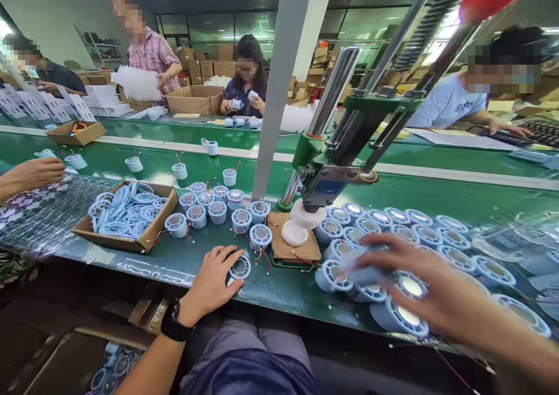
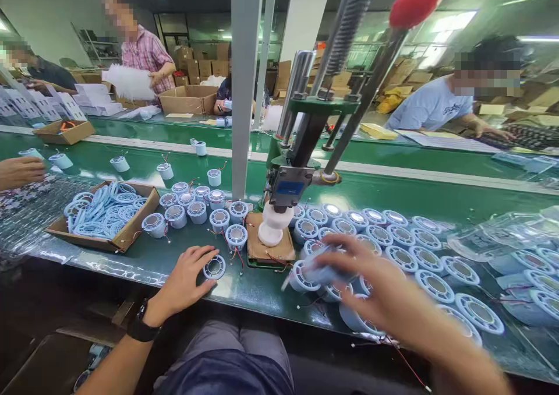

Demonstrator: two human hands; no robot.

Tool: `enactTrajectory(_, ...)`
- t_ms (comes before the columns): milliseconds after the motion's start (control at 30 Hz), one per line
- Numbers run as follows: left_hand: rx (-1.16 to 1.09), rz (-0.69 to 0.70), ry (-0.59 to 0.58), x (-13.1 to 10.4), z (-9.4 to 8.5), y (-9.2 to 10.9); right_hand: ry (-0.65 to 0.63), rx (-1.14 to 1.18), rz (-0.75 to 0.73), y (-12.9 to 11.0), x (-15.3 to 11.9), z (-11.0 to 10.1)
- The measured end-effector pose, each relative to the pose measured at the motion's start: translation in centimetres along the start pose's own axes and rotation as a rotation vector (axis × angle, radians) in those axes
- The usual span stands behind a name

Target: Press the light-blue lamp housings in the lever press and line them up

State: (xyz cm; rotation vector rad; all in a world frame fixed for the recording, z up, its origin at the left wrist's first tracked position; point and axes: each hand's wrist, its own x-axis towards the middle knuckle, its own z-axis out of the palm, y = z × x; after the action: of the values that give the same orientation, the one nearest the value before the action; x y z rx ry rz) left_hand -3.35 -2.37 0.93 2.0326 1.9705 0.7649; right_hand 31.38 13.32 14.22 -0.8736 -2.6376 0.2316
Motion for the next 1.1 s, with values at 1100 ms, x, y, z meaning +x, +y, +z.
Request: enactTrajectory(1100,-0.185,-0.029,0.106,1.1,2.0,8.8,0.535,0.552,0.243,-10.8,-1.6,22.1)
